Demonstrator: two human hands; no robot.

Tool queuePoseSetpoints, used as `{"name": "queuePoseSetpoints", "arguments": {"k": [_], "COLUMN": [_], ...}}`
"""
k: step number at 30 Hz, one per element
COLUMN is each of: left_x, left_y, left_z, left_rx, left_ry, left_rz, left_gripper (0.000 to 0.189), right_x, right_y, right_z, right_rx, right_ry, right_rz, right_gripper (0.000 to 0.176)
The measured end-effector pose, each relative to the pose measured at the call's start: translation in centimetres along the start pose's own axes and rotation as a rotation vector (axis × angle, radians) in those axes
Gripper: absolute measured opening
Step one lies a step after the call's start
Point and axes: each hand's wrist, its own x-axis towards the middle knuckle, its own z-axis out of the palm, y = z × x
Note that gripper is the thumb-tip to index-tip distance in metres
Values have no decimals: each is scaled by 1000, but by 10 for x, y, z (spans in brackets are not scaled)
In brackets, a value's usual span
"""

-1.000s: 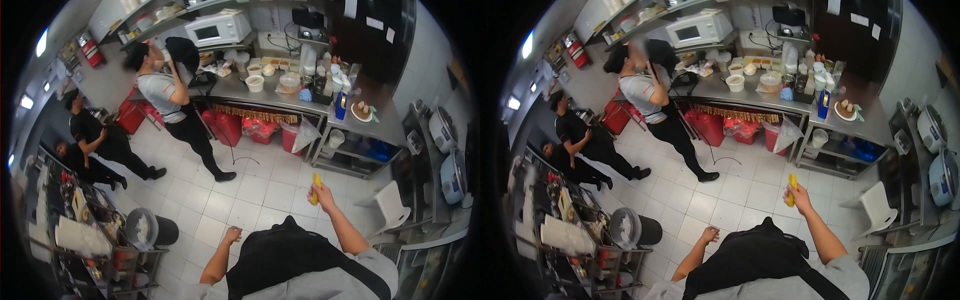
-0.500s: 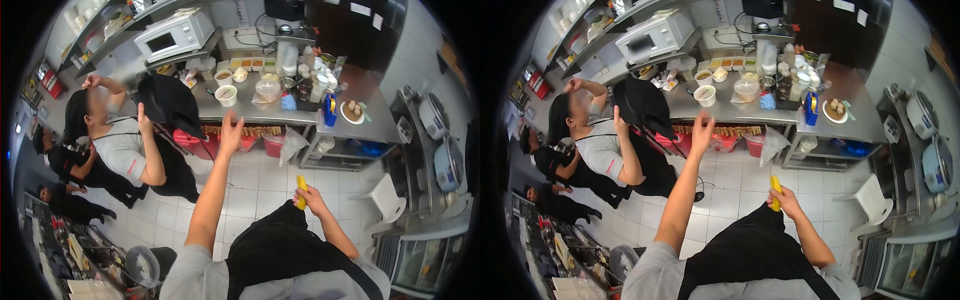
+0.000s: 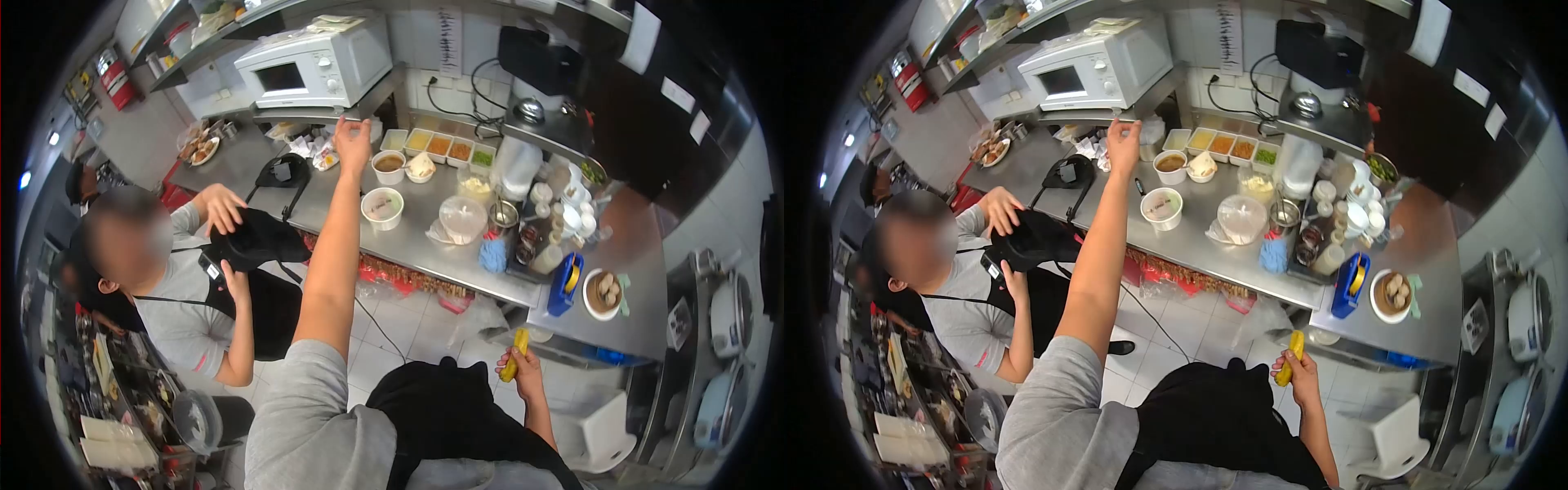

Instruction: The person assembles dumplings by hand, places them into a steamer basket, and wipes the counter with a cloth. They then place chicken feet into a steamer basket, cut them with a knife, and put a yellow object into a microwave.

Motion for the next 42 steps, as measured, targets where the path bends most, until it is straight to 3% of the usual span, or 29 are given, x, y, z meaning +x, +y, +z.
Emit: {"name": "queuePoseSetpoints", "arguments": {"k": [1,5,12,23,25,27,29,31,33,35,37,38,40,41,42], "left_x": [7,40,77,84,84,86,82,80,83,79,106,125,185,215,235], "left_y": [-5,-19,-64,-53,-50,-46,-51,-53,-47,-16,-22,-17,-55,-76,-97], "left_z": [0,13,21,15,19,23,20,9,-19,-74,-142,-173,-229,-255,-269], "left_rx": [130,148,157,314,300,293,343,327,279,456,556,708,569,364,475], "left_ry": [-25,-93,-95,-178,-111,-113,-90,-55,15,330,628,851,911,790,844], "left_rz": [10,-25,-52,66,151,106,133,224,164,490,612,541,18,-194,-285], "left_gripper": [39,32,37,44,40,36,42,45,40,33,58,78,120,128,118], "right_x": [13,63,119,178,188,198,204,209,215,211,217,217,221,222,218], "right_y": [-12,-46,-51,-59,-62,-69,-73,-80,-83,-94,-93,-95,-91,-90,-95], "right_z": [2,17,64,132,145,158,168,176,180,183,184,183,171,170,173], "right_rx": [-17,-101,-68,-157,-117,-149,-199,-192,-228,-175,-149,-159,-159,-177,-199], "right_ry": [-18,-99,-171,-332,-367,-422,-487,-499,-563,-548,-563,-540,-537,-540,-527], "right_rz": [11,40,56,119,138,143,147,128,156,159,132,121,137,151,160], "right_gripper": [26,25,26,24,23,22,23,23,23,21,21,21,23,24,23]}}
